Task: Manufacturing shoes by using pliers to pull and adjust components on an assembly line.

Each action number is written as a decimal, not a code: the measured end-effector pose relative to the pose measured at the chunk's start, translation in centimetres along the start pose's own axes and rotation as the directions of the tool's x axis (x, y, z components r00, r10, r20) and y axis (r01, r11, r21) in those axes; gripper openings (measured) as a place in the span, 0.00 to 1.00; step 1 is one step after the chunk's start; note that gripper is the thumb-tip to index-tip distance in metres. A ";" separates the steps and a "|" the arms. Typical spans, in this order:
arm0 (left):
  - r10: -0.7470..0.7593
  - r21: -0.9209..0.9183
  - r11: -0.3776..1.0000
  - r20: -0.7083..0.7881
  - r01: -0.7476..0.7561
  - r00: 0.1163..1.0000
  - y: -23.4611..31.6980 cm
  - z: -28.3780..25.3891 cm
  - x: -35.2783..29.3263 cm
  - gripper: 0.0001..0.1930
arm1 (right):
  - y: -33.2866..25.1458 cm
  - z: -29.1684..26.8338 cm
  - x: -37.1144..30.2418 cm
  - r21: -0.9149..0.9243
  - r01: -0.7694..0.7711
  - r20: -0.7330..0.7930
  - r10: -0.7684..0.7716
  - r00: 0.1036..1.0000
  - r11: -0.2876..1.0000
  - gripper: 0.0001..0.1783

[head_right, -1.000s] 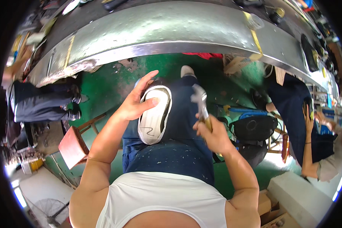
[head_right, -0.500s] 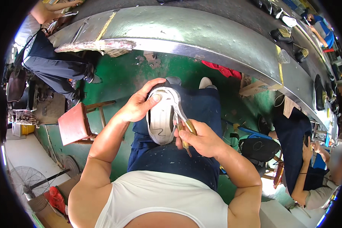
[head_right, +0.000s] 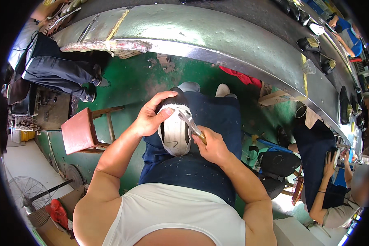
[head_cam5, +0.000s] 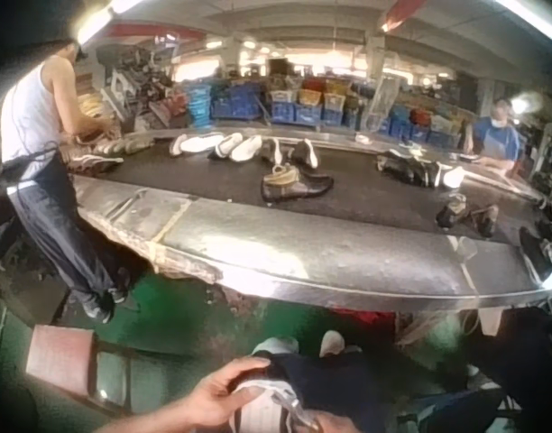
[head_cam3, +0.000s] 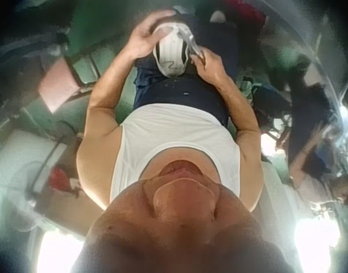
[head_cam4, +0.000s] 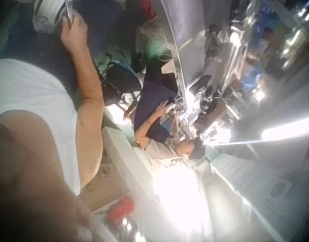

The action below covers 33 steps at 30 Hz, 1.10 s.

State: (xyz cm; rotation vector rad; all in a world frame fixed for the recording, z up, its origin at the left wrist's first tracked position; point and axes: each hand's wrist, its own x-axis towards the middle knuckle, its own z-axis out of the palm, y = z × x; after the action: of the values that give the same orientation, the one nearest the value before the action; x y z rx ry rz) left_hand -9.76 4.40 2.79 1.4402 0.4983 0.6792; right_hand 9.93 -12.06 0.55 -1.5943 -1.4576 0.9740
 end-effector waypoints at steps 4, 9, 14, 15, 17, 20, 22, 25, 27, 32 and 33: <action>-0.021 -0.026 0.999 -0.002 0.021 1.000 -0.2 0.0 -0.2 0.23 | -1.8 -1.0 -0.5 -0.084 0.050 0.021 -0.048 0.999 0.995 0.15; -0.022 -0.026 0.999 0.047 0.023 0.999 0.5 0.2 -0.6 0.24 | -5.0 -2.7 -2.1 -0.381 0.016 0.081 0.017 0.997 0.924 0.16; -0.100 -0.017 0.995 0.007 0.100 0.995 0.1 0.8 0.2 0.24 | -4.0 -2.1 -1.9 -0.309 0.007 0.016 -0.002 1.000 0.951 0.16; -0.082 0.010 0.997 0.015 0.081 0.997 -0.2 0.6 0.3 0.24 | -3.3 -1.8 -1.6 -0.309 0.006 0.015 -0.001 1.000 0.951 0.16; -0.066 0.035 0.997 0.025 0.065 0.997 -0.9 0.2 0.7 0.24 | -1.6 -1.2 -0.8 -0.273 0.095 -0.060 -0.116 0.991 0.957 0.14; -0.003 0.038 0.999 0.011 0.002 1.000 -1.6 -0.4 0.9 0.22 | 0.1 0.2 0.2 -0.258 0.100 -0.110 -0.132 0.985 0.961 0.13; -0.042 0.012 0.999 0.012 0.042 0.999 -2.0 -0.7 1.1 0.22 | 0.3 0.4 0.3 -0.259 0.095 -0.118 -0.129 0.985 0.961 0.14; -0.064 -0.020 0.998 0.043 0.065 0.997 -1.5 -0.8 0.8 0.23 | -0.9 -0.4 -0.4 -0.302 0.082 -0.089 -0.113 0.990 0.950 0.13; -0.059 -0.062 0.996 0.065 0.063 0.996 -1.1 -0.5 0.9 0.22 | -3.0 -1.5 -0.8 -0.347 0.078 -0.058 -0.105 0.993 0.935 0.12; -0.074 -0.012 0.997 -0.117 0.073 0.990 -1.5 1.1 1.6 0.19 | -4.9 -5.0 -0.2 -0.231 -0.071 0.200 0.119 0.972 0.970 0.10; -0.071 -0.010 0.997 -0.124 0.070 0.990 -1.6 0.9 1.7 0.19 | -4.8 -6.3 0.1 -0.014 -0.233 0.363 0.222 0.905 0.972 0.12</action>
State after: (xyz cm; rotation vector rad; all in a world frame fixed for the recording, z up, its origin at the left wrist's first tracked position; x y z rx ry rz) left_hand -7.69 4.94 1.46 1.3738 0.6410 0.7156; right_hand 13.64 -11.86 7.55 -1.6504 -1.5075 1.4852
